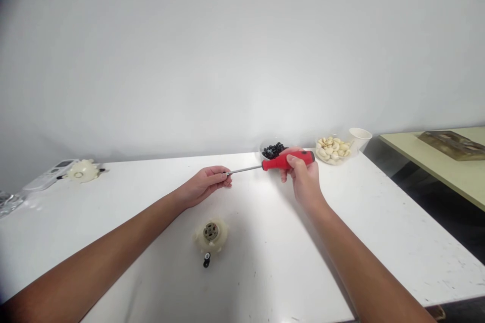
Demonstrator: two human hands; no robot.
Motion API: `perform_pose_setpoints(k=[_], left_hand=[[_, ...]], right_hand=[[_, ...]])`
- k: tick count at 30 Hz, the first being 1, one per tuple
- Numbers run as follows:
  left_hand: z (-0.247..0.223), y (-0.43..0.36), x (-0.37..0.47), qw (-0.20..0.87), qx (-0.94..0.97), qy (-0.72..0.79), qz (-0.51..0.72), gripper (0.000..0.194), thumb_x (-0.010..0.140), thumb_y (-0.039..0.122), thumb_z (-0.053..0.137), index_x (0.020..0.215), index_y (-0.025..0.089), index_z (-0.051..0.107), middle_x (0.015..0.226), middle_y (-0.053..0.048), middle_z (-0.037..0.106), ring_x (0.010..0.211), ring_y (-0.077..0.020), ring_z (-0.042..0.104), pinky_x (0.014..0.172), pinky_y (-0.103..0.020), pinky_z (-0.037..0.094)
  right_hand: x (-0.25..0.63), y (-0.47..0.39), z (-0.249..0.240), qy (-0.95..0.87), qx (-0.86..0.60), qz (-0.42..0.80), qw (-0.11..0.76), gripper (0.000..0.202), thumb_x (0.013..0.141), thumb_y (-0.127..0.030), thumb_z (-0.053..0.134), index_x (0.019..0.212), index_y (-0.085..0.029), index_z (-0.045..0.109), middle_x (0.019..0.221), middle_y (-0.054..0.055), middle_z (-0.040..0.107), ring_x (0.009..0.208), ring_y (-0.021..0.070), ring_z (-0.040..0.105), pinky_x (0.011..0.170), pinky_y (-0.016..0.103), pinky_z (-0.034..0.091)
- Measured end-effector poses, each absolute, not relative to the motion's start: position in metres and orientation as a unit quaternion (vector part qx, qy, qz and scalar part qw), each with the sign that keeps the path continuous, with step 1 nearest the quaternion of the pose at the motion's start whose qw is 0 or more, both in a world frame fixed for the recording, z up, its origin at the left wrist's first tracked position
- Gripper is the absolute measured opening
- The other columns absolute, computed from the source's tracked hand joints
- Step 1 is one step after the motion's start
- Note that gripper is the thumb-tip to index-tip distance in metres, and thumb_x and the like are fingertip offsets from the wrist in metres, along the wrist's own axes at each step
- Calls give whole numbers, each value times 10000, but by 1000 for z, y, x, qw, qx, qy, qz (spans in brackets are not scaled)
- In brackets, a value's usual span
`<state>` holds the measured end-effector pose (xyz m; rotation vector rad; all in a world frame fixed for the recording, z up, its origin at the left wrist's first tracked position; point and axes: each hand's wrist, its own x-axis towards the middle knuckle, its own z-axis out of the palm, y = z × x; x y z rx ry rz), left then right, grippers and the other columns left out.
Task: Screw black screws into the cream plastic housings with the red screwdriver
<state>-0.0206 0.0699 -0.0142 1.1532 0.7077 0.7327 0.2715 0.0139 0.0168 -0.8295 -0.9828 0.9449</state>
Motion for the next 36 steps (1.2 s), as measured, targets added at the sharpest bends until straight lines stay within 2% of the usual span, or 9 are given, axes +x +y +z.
perform_pose_setpoints(k=[6, 14, 21, 25, 30, 33, 36], left_hand=[[-13, 69, -19, 711, 534, 324, 325, 267, 848, 332, 841, 1028, 146, 774, 935, -90, 752, 884, -193, 672, 971, -378, 493], [-11, 67, -19, 697, 559, 325, 310, 264, 838, 345, 849, 1004, 152, 780, 911, -82, 754, 870, -184, 663, 948, -361, 492], [-12, 66, -18, 669, 591, 347, 287, 262, 848, 370, 836, 1004, 165, 790, 905, -87, 774, 870, -195, 677, 888, -338, 500], [-12, 67, -18, 673, 588, 341, 293, 270, 835, 376, 844, 986, 159, 787, 885, -82, 769, 843, -192, 671, 886, -343, 505], [-12, 65, -16, 663, 592, 344, 302, 279, 837, 377, 841, 987, 151, 778, 863, -80, 764, 819, -185, 677, 867, -336, 523], [-12, 60, -14, 639, 613, 359, 296, 272, 847, 386, 829, 997, 164, 781, 883, -83, 771, 866, -207, 701, 877, -349, 541], [-11, 57, -12, 630, 622, 364, 290, 274, 839, 397, 832, 987, 171, 784, 887, -85, 775, 888, -227, 712, 877, -364, 554]], right_hand=[[271, 13, 17, -441, -379, 423, 695, 134, 835, -263, 626, 868, -166, 713, 676, 15, 634, 497, 149, 538, 442, 277, 402], [276, 15, 15, -467, -391, 395, 688, 131, 815, -261, 612, 856, -174, 701, 642, 1, 589, 493, 153, 516, 440, 289, 378], [283, 14, 21, -496, -353, 450, 653, 103, 770, -232, 618, 870, -214, 633, 569, -52, 483, 468, 122, 406, 455, 264, 319], [292, 17, 23, -519, -349, 469, 624, 164, 762, -241, 648, 923, -226, 623, 638, -36, 568, 515, 146, 505, 484, 281, 415], [313, 13, 31, -570, -414, 446, 552, 320, 799, -344, 796, 1053, -200, 665, 783, 41, 719, 622, 220, 684, 536, 350, 558], [319, 8, 32, -572, -442, 436, 536, 447, 806, -378, 841, 1159, -211, 623, 777, 41, 740, 581, 236, 718, 519, 358, 582], [321, 6, 25, -544, -453, 440, 552, 476, 804, -413, 854, 1152, -237, 582, 775, 21, 739, 518, 242, 722, 450, 339, 570]])
